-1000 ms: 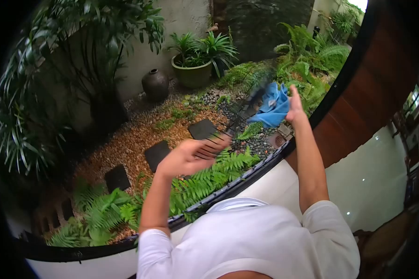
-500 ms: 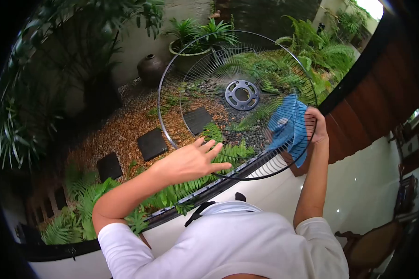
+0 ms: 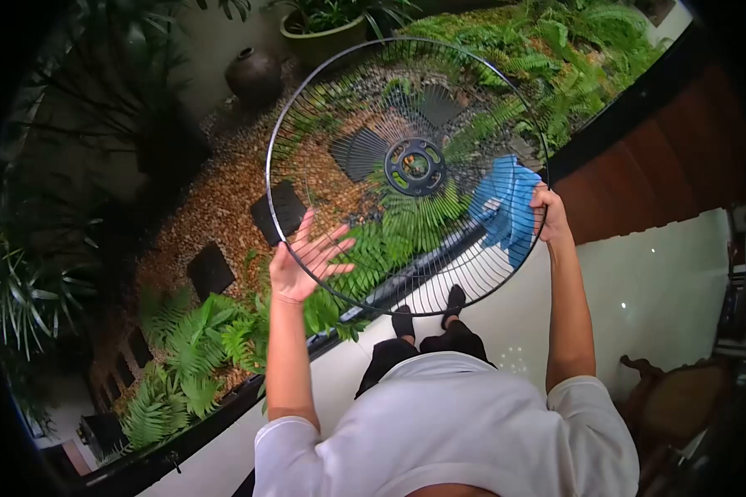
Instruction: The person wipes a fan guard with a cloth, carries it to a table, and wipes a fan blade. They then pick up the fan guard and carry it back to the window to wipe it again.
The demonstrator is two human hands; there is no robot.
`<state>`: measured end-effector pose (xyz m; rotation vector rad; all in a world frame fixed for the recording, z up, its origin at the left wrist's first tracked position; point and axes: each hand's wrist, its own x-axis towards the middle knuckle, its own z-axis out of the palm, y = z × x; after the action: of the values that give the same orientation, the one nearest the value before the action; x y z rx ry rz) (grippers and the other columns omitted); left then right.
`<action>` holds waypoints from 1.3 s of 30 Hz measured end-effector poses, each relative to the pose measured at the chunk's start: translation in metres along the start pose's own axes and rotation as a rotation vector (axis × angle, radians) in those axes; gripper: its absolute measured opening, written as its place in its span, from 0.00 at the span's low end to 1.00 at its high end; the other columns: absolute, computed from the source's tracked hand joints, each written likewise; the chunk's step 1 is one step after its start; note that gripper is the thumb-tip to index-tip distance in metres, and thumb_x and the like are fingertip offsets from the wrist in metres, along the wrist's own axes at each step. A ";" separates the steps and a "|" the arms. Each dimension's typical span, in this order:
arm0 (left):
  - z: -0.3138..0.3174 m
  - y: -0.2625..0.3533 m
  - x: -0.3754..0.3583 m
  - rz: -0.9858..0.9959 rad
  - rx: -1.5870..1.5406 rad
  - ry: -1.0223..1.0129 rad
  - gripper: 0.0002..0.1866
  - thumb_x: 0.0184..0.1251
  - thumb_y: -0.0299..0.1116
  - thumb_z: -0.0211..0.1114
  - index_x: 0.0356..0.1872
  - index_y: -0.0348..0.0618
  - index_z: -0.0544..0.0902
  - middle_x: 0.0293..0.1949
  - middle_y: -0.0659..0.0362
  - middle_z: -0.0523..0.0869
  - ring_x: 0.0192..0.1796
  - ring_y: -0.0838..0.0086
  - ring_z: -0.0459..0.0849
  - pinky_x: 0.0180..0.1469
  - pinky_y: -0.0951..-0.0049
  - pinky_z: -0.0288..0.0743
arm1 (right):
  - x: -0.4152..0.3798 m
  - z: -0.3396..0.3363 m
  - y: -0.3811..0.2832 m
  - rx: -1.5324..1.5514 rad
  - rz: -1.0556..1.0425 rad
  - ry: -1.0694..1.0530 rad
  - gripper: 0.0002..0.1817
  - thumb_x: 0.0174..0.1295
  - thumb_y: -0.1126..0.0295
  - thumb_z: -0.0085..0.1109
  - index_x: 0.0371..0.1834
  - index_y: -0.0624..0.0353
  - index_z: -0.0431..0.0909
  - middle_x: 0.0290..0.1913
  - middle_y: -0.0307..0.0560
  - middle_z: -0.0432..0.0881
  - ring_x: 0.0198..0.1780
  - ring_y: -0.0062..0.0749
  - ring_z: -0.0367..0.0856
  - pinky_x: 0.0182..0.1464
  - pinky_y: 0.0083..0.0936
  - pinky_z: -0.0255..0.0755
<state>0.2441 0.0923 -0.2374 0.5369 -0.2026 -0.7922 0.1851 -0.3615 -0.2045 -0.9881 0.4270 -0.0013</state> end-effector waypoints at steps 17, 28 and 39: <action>0.056 -0.033 0.066 0.437 -0.054 0.249 0.37 0.52 0.27 0.48 0.69 0.60 0.58 0.62 0.39 0.69 0.62 0.49 0.71 0.61 0.46 0.69 | -0.033 0.056 -0.127 -1.184 -0.922 0.520 0.15 0.65 0.69 0.49 0.54 0.58 0.72 0.40 0.52 0.80 0.39 0.33 0.79 0.42 0.26 0.72; 0.098 -0.028 0.046 0.368 0.133 0.346 0.32 0.68 0.58 0.47 0.70 0.57 0.59 0.60 0.38 0.71 0.59 0.49 0.74 0.57 0.49 0.73 | 0.054 0.160 -0.117 -1.256 -0.748 0.174 0.20 0.55 0.63 0.55 0.51 0.55 0.76 0.53 0.51 0.72 0.51 0.39 0.74 0.52 0.39 0.70; 0.117 -0.017 0.057 0.421 0.237 0.283 0.40 0.50 0.30 0.57 0.69 0.47 0.56 0.55 0.43 0.76 0.55 0.58 0.78 0.55 0.60 0.75 | 0.086 0.198 0.018 -1.220 -1.350 0.512 0.09 0.50 0.81 0.50 0.36 0.61 0.72 0.36 0.54 0.72 0.42 0.49 0.70 0.45 0.40 0.65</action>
<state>0.2297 -0.0035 -0.1486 0.7914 -0.1412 -0.2781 0.3302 -0.2083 -0.1552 -2.3398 0.0984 -1.3734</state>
